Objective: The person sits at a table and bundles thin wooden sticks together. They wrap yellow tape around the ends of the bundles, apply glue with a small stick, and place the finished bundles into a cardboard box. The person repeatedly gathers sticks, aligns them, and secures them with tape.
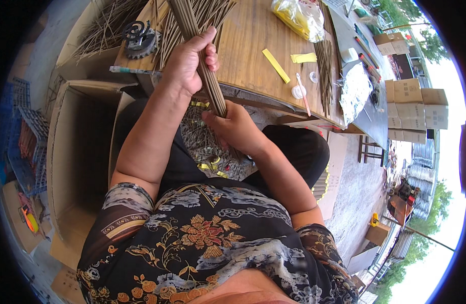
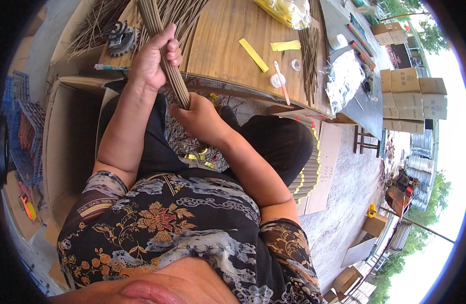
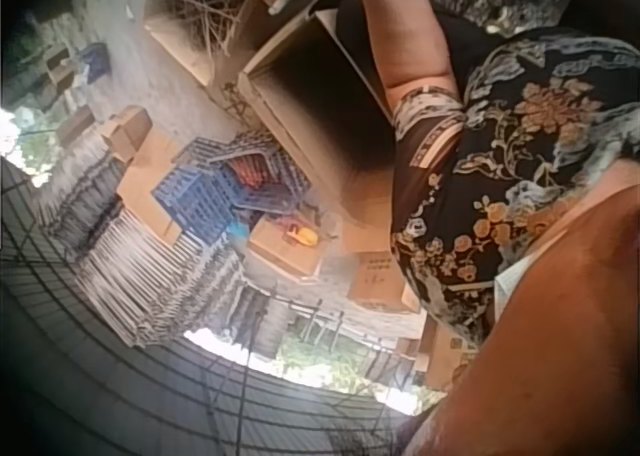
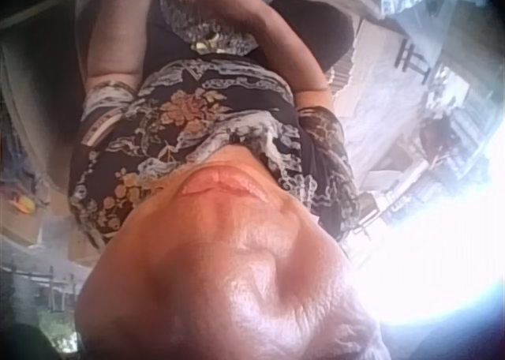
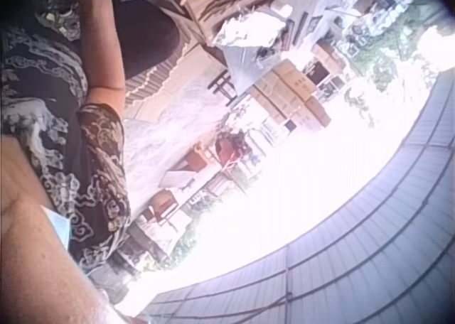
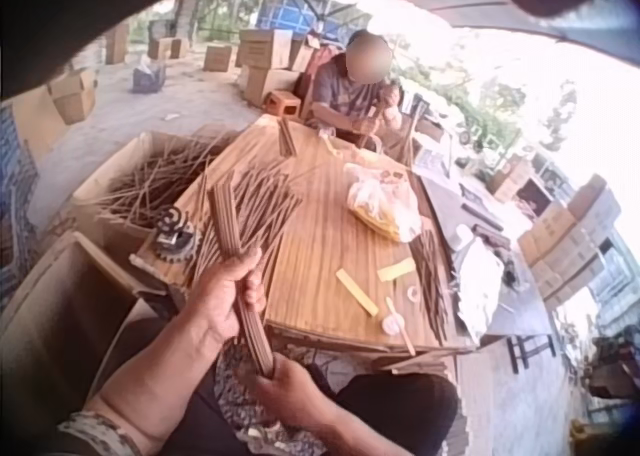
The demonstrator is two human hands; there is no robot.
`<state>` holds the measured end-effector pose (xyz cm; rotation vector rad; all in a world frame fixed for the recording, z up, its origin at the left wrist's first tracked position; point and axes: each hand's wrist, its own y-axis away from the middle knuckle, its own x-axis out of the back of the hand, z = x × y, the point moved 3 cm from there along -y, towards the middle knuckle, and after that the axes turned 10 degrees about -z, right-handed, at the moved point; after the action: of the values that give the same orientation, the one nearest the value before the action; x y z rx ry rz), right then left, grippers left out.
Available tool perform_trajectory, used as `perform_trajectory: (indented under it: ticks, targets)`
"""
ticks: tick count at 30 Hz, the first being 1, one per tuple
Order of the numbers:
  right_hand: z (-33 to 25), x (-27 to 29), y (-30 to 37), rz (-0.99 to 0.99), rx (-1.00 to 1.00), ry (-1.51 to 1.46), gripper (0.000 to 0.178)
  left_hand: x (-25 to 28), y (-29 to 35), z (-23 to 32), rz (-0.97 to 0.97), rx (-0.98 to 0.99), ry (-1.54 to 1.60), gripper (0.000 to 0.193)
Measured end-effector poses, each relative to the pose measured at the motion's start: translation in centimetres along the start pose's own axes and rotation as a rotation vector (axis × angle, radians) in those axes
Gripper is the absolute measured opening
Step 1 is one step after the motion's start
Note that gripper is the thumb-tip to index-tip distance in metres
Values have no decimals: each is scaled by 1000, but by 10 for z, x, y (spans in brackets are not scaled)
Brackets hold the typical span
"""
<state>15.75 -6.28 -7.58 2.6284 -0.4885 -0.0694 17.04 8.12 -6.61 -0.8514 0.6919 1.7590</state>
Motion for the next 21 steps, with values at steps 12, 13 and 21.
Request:
perform_trajectory:
  ticks: [12, 13, 21]
  targets:
    - [-16, -2, -2, -124, 32, -163, 21, -8, 6, -1, -246, 82, 77, 22]
    - [-19, -1, -4, -119, 45, -158, 21, -9, 6, 0, -293, 70, 118, 24]
    - [-16, 4, 3, -264, -122, 109, 20, 27, 2, 69, -72, -283, 55, 34]
